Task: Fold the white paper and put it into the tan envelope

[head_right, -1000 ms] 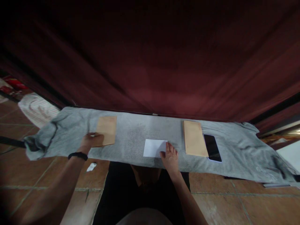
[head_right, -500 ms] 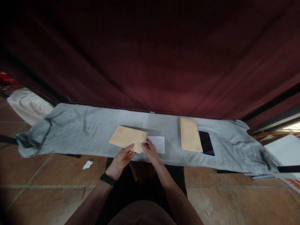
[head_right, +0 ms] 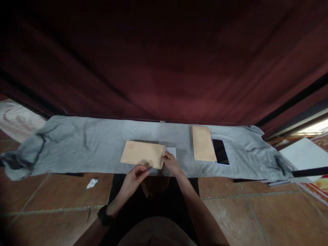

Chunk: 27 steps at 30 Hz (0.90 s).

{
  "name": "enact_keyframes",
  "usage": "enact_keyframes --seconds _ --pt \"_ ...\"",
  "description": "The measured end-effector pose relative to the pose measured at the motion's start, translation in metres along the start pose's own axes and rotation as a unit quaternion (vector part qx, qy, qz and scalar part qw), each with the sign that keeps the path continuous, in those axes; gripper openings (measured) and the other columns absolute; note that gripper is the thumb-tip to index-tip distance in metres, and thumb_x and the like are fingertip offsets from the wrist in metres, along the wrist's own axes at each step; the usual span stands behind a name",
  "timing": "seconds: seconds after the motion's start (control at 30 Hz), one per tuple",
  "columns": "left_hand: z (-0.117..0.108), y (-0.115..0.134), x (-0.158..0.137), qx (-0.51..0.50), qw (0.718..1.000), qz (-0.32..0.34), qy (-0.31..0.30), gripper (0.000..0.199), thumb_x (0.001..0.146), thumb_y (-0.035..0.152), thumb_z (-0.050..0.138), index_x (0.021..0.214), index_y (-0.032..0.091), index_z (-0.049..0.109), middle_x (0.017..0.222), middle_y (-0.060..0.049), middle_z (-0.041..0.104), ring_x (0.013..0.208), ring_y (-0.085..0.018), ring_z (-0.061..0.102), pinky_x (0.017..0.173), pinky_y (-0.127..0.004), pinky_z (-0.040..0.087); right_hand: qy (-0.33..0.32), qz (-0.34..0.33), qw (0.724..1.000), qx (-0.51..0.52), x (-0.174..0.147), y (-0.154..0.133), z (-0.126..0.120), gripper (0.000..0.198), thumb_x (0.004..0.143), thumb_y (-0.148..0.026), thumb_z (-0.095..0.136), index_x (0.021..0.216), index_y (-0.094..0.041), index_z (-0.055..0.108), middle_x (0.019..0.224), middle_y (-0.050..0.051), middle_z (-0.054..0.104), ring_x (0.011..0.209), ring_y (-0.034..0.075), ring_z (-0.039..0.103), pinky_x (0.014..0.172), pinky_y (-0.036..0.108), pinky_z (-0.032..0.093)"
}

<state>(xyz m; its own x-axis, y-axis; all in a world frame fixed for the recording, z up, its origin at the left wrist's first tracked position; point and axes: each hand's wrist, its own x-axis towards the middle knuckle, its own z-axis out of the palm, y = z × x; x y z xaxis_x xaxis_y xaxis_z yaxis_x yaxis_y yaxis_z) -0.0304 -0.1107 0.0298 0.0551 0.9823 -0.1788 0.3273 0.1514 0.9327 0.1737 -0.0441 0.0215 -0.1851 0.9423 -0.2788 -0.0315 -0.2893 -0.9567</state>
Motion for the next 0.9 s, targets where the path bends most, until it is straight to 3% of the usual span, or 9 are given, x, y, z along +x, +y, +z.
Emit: enact_keyframes --seconds 0.03,0.1,0.17,0.27,0.43,0.57,0.7,0.8,0.9 --pt "-0.006 0.004 0.004 0.102 0.991 0.089 0.014 0.042 0.082 0.042 0.073 0.119 0.023 0.066 0.128 -0.012 0.066 0.123 -0.030 0.061 0.105 -0.046 0.047 0.005 -0.004 1.000 -0.014 0.000 0.000 -0.003 0.029 0.072 -0.030 0.052 0.094 -0.021 0.068 0.076 -0.001 0.066 0.067 0.016 0.057 0.059 0.025 0.047" --pt "-0.019 0.011 0.021 0.291 0.935 0.206 -0.001 0.080 0.076 0.040 0.079 0.147 0.028 0.046 0.161 -0.013 0.035 0.151 -0.036 0.027 0.121 -0.055 0.023 0.001 -0.006 0.999 -0.042 0.002 0.001 -0.007 0.029 0.074 -0.028 0.049 0.096 -0.022 0.067 0.074 -0.002 0.064 0.065 0.016 0.056 0.059 0.025 0.047" --pt "-0.031 0.016 0.044 0.411 0.877 0.244 -0.044 0.108 0.069 0.043 0.083 0.158 0.027 0.025 0.169 -0.015 0.011 0.155 -0.038 0.008 0.123 -0.059 0.009 -0.021 -0.014 0.998 -0.063 0.002 0.001 -0.011 0.030 0.078 -0.027 0.047 0.101 -0.023 0.066 0.076 -0.002 0.064 0.065 0.016 0.056 0.059 0.025 0.048" --pt "-0.042 0.017 0.076 0.477 0.838 0.235 -0.123 0.126 0.064 0.052 0.084 0.161 0.023 0.009 0.168 -0.019 -0.003 0.155 -0.038 0.000 0.122 -0.059 0.004 -0.057 -0.055 0.993 -0.088 0.000 -0.001 -0.017 0.031 0.083 -0.026 0.046 0.107 -0.024 0.065 0.086 -0.001 0.068 0.075 0.017 0.060 0.066 0.028 0.051" --pt "-0.041 0.012 0.098 0.448 0.829 0.257 -0.215 0.128 0.062 0.057 0.081 0.162 0.024 0.007 0.169 -0.018 0.007 0.155 -0.037 0.003 0.123 -0.057 0.001 -0.061 -0.113 0.982 -0.140 -0.008 -0.008 -0.029 0.027 0.083 -0.020 0.048 0.101 -0.026 0.066 0.096 -0.001 0.071 0.095 0.020 0.063 0.088 0.032 0.050" --pt "-0.034 0.007 0.100 0.409 0.839 0.276 -0.229 0.127 0.059 0.051 0.085 0.161 0.026 0.014 0.162 -0.016 0.030 0.152 -0.038 0.021 0.123 -0.058 0.000 -0.025 -0.070 0.977 -0.201 -0.012 -0.011 -0.031 0.021 0.083 -0.019 0.048 0.087 -0.025 0.067 0.084 -0.003 0.070 0.085 0.019 0.062 0.080 0.028 0.049" --pt "-0.029 0.005 0.099 0.395 0.852 0.281 -0.197 0.128 0.057 0.050 0.085 0.161 0.025 0.014 0.157 -0.016 0.036 0.148 -0.038 0.028 0.123 -0.057 0.005 0.028 -0.062 0.974 -0.216 -0.010 -0.008 -0.033 0.019 0.080 -0.015 0.049 0.081 -0.024 0.066 0.072 -0.003 0.066 0.076 0.017 0.061 0.071 0.024 0.047" --pt "-0.026 0.002 0.095 0.409 0.851 0.283 -0.170 0.127 0.059 0.050 0.084 0.161 0.024 0.013 0.157 -0.017 0.034 0.148 -0.039 0.027 0.123 -0.057 0.005 0.070 -0.056 0.969 -0.232 -0.008 -0.001 -0.036 0.021 0.082 -0.016 0.049 0.092 -0.023 0.066 0.067 -0.003 0.064 0.065 0.016 0.059 0.063 0.024 0.046" --pt "-0.021 -0.004 0.090 0.422 0.846 0.288 -0.154 0.127 0.060 0.050 0.083 0.161 0.023 0.011 0.157 -0.018 0.034 0.146 -0.039 0.028 0.122 -0.059 0.004 0.131 -0.056 0.950 -0.277 -0.011 0.008 -0.034 0.033 0.088 -0.017 0.047 0.117 -0.022 0.061 0.070 -0.001 0.066 0.062 0.018 0.061 0.062 0.028 0.046"
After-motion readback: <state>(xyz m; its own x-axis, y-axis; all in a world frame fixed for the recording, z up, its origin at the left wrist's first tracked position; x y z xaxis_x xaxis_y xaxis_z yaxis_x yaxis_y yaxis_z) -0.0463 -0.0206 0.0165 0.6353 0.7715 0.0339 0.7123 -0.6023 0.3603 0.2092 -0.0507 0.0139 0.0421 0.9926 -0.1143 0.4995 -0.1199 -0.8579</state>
